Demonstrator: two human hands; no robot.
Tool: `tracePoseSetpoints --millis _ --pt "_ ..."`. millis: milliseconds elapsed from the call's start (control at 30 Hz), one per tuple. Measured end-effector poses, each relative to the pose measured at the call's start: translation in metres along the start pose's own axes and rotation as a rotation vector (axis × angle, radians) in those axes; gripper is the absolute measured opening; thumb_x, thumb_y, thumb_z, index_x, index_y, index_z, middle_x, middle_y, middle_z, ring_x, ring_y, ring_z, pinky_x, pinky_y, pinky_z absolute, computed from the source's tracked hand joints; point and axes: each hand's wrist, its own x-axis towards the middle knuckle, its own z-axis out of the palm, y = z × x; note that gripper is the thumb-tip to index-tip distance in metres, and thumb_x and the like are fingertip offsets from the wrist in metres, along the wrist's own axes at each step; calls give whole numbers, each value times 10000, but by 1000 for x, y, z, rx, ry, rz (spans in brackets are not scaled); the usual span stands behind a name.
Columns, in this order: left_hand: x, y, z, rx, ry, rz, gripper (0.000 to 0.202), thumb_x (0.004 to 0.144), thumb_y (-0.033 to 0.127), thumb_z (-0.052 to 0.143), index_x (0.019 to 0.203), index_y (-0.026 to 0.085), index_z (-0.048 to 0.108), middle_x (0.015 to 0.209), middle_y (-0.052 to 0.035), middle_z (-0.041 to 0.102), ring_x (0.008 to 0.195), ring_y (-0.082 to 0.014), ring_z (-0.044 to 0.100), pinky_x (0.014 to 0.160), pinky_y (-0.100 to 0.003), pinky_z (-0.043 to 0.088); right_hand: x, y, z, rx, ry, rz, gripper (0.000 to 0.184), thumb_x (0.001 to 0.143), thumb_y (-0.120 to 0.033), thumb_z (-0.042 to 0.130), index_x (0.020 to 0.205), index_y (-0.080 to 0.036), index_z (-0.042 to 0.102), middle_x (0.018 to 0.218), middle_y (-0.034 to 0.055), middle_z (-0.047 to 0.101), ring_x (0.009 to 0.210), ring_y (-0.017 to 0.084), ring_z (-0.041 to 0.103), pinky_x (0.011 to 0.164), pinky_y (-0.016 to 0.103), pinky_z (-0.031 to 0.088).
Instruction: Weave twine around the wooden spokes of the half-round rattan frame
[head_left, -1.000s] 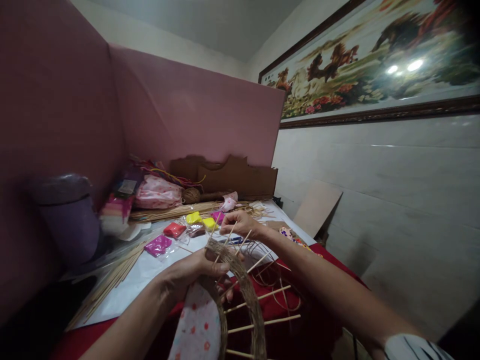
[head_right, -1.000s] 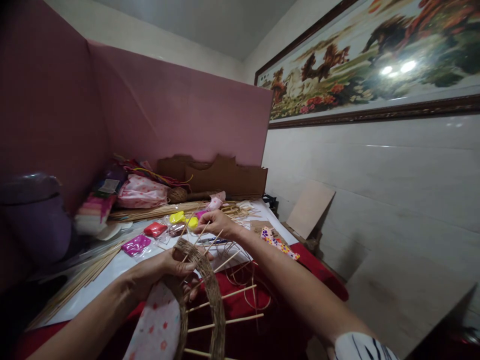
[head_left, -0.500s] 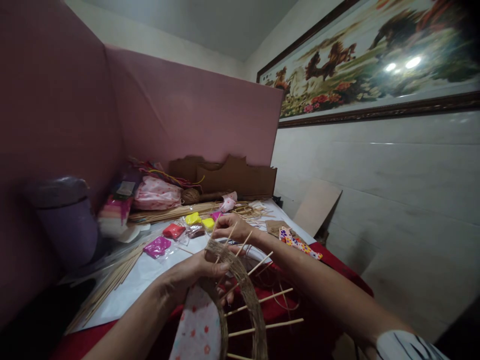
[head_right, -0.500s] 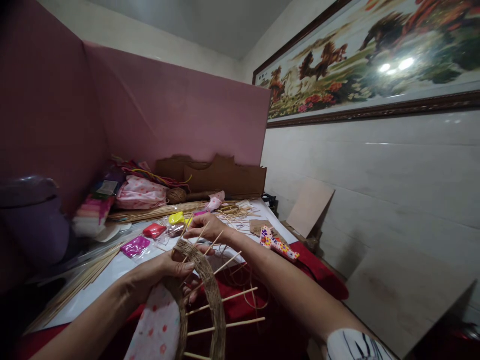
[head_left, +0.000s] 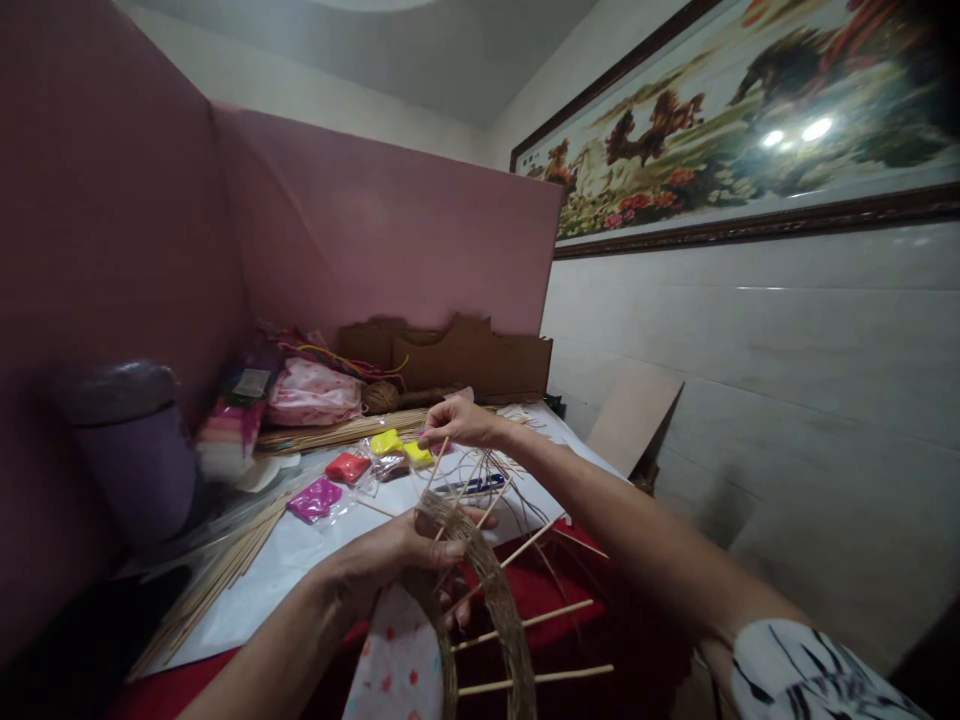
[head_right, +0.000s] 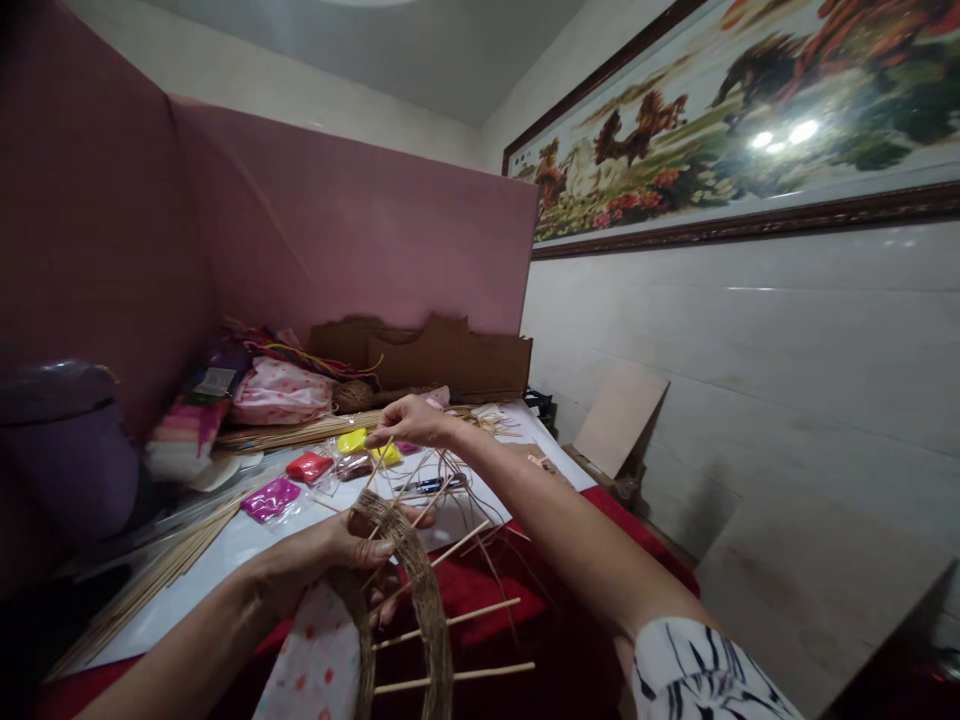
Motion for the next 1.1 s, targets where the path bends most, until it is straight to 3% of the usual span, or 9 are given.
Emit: tracePoseSetpoints --millis 233,367,533,667,800,933,1100 --pt "5 -6 -5 14 62 -28 415 702 172 665 1109 137 588 768 -62 651 557 -174 637 543 -283 504 2 -33 4 -252 -30 -118 357 610 -429 762 569 -128 575 470 -88 384 483 49 303 467 204 198" --pt "4 -2 0 26 100 -66 459 691 224 703 1128 149 585 814 -65 659 559 -167 634 552 -292 508 -12 -57 12 -536 41 -256 257 661 -348 770 625 -128 641 520 -59 501 516 55 390 504 205 222" --pt "4 0 -1 49 226 -66 427 726 346 704 1079 119 625 900 -88 667 586 -115 613 549 -217 479 -37 -74 13 -824 182 -381 126 708 -277 737 666 -166 693 602 -13 624 549 77 486 532 217 235" --pt "6 2 -3 -20 205 -59 433 749 420 670 1090 166 593 880 -80 674 552 -138 613 522 -262 492 -59 -76 11 -935 193 -400 120 699 -298 730 652 -191 704 578 -8 640 556 97 517 539 223 246" --pt "5 5 3 -47 217 -42 391 701 354 723 1007 148 593 785 -60 670 533 -146 620 491 -235 473 -79 -70 12 -973 58 -385 46 719 -197 683 693 -203 720 594 1 673 558 101 544 542 221 270" --pt "4 8 6 -39 229 -74 344 700 369 721 912 131 594 741 -58 659 523 -145 619 482 -227 466 -90 -61 14 -943 18 -341 147 703 -128 643 764 -225 735 627 5 695 573 112 574 555 224 299" --pt "4 6 1 -4 189 -18 408 749 398 675 1060 160 558 894 -87 666 567 -157 641 498 -237 479 -95 -51 8 -861 72 -352 125 743 -202 642 829 -216 731 616 1 680 555 106 561 553 223 317"
